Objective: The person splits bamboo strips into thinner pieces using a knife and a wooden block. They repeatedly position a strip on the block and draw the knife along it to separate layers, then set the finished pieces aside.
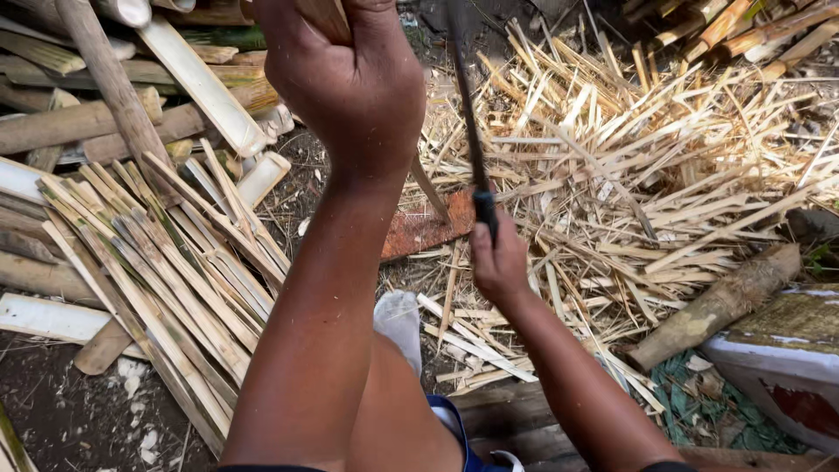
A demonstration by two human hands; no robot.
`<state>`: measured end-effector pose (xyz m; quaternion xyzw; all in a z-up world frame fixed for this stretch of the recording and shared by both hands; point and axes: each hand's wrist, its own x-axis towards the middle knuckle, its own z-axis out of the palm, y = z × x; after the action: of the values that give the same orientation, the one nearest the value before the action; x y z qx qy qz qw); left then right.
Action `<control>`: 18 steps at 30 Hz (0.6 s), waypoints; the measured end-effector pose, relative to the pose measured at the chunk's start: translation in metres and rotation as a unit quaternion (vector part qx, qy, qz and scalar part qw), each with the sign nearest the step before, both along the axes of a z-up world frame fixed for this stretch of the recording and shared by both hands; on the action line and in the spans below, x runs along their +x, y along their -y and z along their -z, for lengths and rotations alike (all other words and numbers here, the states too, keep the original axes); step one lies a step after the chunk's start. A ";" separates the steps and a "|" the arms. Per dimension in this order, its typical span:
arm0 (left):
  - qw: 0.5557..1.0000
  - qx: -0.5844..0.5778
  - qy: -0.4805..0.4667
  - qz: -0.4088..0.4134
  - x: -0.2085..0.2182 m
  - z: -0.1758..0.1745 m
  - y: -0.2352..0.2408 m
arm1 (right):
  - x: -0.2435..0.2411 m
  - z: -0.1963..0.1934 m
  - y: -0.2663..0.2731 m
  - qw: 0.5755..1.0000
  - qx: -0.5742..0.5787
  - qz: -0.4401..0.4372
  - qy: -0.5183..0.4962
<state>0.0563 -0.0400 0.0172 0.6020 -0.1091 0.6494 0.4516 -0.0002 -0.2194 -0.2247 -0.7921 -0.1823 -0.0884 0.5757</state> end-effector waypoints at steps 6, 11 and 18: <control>1.000 0.001 -0.008 0.008 0.001 0.005 0.003 | -0.002 -0.005 -0.004 0.952 0.228 -0.051 0.199; 0.999 0.013 0.022 0.021 0.011 0.011 -0.013 | -0.022 0.147 0.023 0.874 -0.365 0.052 -0.315; 0.995 0.012 0.020 0.094 0.001 0.019 -0.046 | -0.054 0.115 -0.005 0.960 -0.223 0.051 -0.163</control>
<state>0.0571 0.0059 -0.0020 0.5810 -0.1818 0.6146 0.5016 -0.0538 -0.2142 -0.3397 -0.9123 -0.0604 0.0557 0.4012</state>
